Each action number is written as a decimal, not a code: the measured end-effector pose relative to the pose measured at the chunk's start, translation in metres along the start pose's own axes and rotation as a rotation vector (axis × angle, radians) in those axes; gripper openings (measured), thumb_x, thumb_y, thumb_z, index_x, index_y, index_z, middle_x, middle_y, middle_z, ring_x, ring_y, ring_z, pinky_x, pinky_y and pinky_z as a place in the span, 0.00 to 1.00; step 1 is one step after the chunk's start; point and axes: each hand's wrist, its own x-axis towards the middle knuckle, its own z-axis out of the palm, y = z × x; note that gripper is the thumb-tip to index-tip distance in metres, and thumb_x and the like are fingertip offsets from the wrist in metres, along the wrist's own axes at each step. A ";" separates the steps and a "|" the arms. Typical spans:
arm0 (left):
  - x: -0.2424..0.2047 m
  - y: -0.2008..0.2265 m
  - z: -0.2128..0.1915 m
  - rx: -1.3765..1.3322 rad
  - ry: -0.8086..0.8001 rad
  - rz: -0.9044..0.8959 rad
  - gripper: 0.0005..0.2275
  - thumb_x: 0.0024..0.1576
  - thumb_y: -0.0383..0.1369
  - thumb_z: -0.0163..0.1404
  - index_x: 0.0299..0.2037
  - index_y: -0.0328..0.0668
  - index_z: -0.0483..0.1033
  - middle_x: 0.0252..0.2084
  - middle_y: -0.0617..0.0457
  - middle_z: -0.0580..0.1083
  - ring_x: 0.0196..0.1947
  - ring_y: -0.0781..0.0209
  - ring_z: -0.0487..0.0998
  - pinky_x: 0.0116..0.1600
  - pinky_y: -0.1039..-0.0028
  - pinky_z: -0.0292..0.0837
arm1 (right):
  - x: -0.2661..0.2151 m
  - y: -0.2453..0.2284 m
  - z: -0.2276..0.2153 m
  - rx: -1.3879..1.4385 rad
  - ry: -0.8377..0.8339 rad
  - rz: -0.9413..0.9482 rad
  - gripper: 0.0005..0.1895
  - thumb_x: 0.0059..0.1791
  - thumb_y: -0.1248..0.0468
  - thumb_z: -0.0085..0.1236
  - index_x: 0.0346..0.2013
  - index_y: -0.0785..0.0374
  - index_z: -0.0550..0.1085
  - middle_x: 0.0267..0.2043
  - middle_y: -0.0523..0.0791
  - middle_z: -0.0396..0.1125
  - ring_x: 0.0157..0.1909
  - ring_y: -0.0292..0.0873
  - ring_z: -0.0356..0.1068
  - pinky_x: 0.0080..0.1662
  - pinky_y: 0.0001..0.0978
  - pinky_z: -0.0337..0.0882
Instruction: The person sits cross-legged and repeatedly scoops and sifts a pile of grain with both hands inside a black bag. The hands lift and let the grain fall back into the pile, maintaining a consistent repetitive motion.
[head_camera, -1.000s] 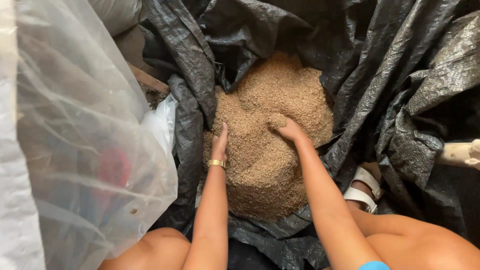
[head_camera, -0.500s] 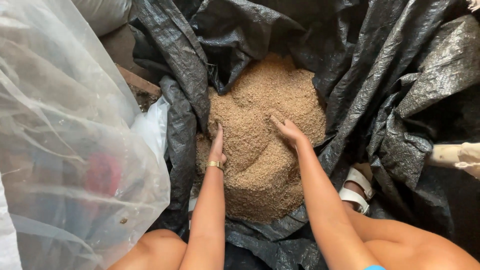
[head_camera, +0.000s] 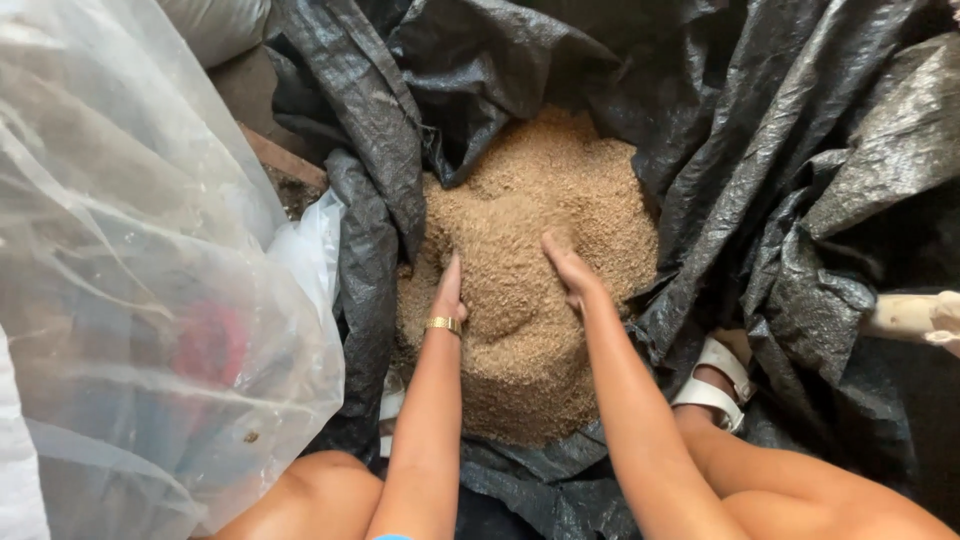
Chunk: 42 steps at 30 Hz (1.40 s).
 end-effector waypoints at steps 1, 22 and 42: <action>0.008 -0.008 -0.006 -0.002 0.009 -0.005 0.40 0.63 0.67 0.34 0.77 0.49 0.46 0.80 0.44 0.43 0.79 0.45 0.38 0.78 0.44 0.30 | -0.016 -0.006 0.009 -0.002 -0.006 0.008 0.50 0.50 0.29 0.57 0.76 0.51 0.53 0.76 0.59 0.50 0.73 0.66 0.53 0.59 0.74 0.61; 0.088 -0.037 0.076 -0.252 0.022 -0.027 0.34 0.59 0.57 0.54 0.72 0.53 0.60 0.67 0.36 0.65 0.67 0.32 0.66 0.66 0.30 0.52 | -0.047 -0.049 -0.001 0.165 0.091 -0.189 0.50 0.48 0.35 0.67 0.75 0.53 0.58 0.74 0.57 0.52 0.70 0.63 0.59 0.58 0.62 0.70; 0.085 -0.028 0.113 -0.676 0.073 0.079 0.25 0.57 0.38 0.46 0.64 0.35 0.68 0.60 0.33 0.71 0.59 0.36 0.75 0.61 0.44 0.71 | -0.116 -0.086 0.086 0.081 0.490 -0.262 0.24 0.51 0.58 0.50 0.59 0.66 0.71 0.59 0.62 0.66 0.64 0.64 0.66 0.57 0.68 0.65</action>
